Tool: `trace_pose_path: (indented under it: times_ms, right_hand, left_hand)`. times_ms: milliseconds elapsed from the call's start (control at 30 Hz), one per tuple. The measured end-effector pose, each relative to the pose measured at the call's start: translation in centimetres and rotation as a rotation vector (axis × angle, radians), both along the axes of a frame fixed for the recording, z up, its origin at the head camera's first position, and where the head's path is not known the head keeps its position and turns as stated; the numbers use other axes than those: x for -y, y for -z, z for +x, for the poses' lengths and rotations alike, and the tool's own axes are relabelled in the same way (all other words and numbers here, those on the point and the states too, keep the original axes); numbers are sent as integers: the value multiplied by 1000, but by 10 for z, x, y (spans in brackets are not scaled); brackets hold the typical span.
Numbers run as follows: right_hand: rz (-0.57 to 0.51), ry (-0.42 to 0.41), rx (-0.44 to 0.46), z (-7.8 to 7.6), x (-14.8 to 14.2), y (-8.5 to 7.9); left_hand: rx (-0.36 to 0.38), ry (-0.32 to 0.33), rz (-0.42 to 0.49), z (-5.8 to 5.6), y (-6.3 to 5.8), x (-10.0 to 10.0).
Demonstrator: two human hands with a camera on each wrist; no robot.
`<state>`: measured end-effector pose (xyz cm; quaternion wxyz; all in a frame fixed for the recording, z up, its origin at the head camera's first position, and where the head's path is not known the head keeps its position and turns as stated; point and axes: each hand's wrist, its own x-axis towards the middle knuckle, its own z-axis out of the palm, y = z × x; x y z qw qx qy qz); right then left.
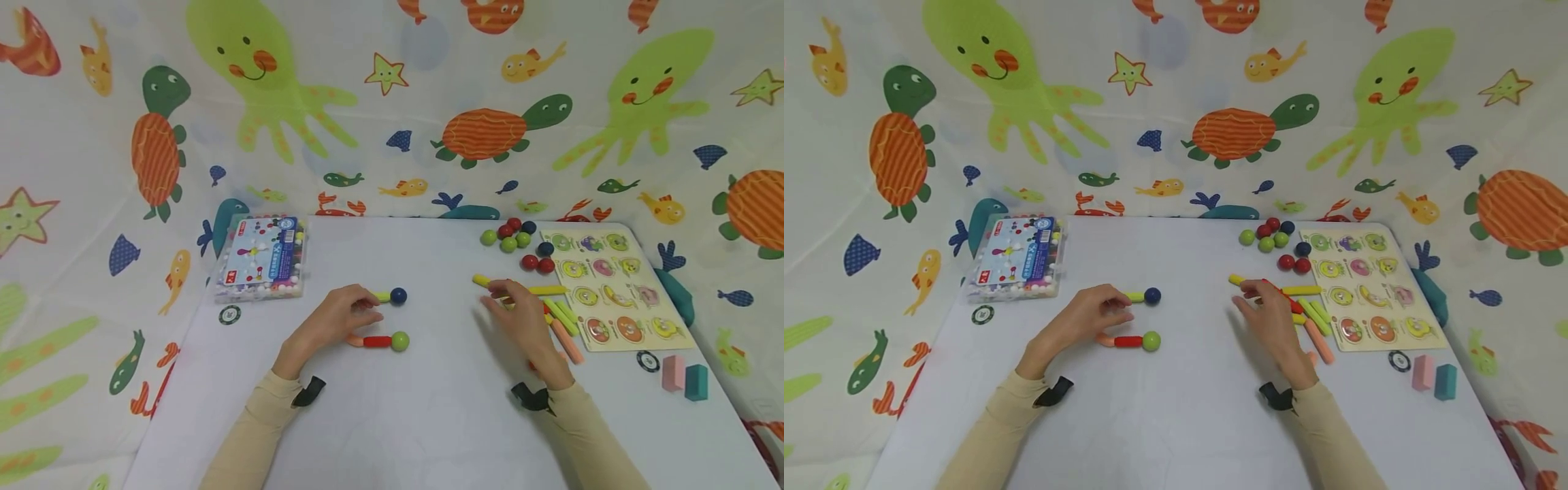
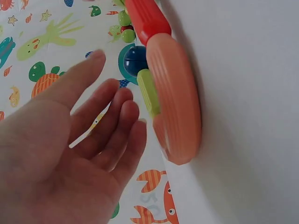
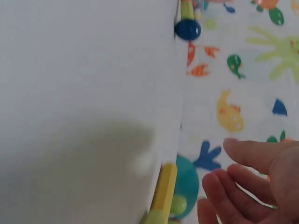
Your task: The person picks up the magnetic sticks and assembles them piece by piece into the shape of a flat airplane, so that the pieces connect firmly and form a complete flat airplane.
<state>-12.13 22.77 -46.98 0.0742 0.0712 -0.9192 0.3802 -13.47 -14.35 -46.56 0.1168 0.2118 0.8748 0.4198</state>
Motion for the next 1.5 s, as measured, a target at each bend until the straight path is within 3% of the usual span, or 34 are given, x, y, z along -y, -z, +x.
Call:
trace_pose_path:
  times_ms: [267,700,1200,1500]
  right_hand:
    - [66,108,92,-1,-25,6]
    - [133,135,203,0,-31,11]
    - [139,82,213,3,-24,12]
    - [195,77,180,-1,-19,13]
  left_hand:
    - [-93,-36,44,-6,7,1]
    - [-156,-42,39,-13,18,2]
    - [-106,-46,-32,-28,17,-13]
    - [-72,-52,-89,-32,18,-15]
